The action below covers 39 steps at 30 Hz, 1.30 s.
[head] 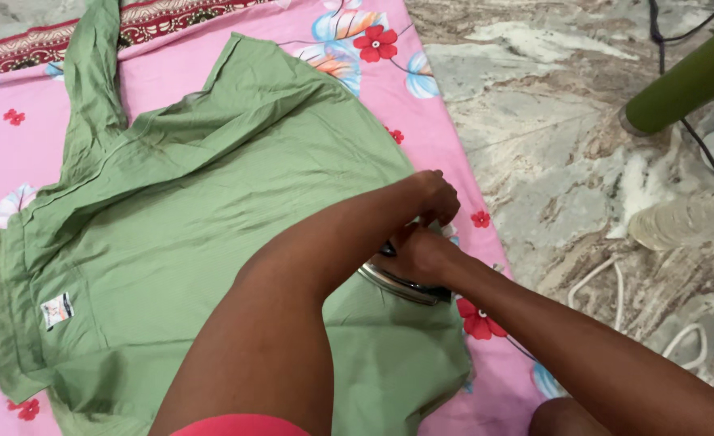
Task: The person irons a green shirt laid out on a pink floral bedsheet. They use an electric iron to smooth the fabric, moving it across the shirt's body and sleeves while holding the garment steady with their other hand.
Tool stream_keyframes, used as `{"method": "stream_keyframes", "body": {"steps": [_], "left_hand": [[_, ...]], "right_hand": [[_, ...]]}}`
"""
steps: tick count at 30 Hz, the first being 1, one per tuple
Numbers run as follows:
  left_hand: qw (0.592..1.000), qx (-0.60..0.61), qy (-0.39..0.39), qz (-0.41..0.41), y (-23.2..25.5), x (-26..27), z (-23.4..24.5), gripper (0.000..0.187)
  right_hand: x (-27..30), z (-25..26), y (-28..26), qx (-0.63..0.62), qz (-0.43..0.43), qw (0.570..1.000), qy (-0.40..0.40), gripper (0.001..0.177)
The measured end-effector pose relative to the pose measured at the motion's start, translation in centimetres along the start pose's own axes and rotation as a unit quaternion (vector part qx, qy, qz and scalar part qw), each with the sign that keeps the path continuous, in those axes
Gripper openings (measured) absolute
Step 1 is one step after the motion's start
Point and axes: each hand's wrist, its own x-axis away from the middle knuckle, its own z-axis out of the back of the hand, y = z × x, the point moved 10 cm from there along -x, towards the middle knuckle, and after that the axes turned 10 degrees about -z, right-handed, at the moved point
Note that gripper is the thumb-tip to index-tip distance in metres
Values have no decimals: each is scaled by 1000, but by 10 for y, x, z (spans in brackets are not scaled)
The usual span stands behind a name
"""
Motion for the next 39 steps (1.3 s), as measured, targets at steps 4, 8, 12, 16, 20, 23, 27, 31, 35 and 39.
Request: {"method": "stream_keyframes", "body": {"steps": [4,8,12,16,20,23,27,31,35,39], "left_hand": [[1000,-4,-8,1,4,-8,9,30],[1000,0,-10,-1,6,-11,14,29],[1000,1,-7,-8,6,-16,22,29],[1000,1,3,-14,9,-22,22,29],[998,1,42,-45,16,0,26,29],[908,81,407,-61,3,122,50,39],[811,185,531,161,3,331,-50,36],[623,234,532,524,77,553,-243,33],[477,100,470,736,209,658,-417,63],[355,261,496,748,269,647,-526,87]], "right_hand": [[-9,-9,-3,74,-37,995,-61,57],[-27,-27,-10,91,-20,992,-79,55],[-35,-51,-7,107,-5,988,-107,54],[-24,-63,-11,118,13,984,-135,53],[-7,-40,-27,113,5,986,-120,51],[0,-16,-39,70,-2,995,-71,51],[-7,-7,-32,28,-27,998,-44,51],[-27,-2,-12,48,-46,997,-44,58],[-37,1,-17,142,-5,987,-69,60],[-40,-10,-28,174,16,977,-119,60]]}}
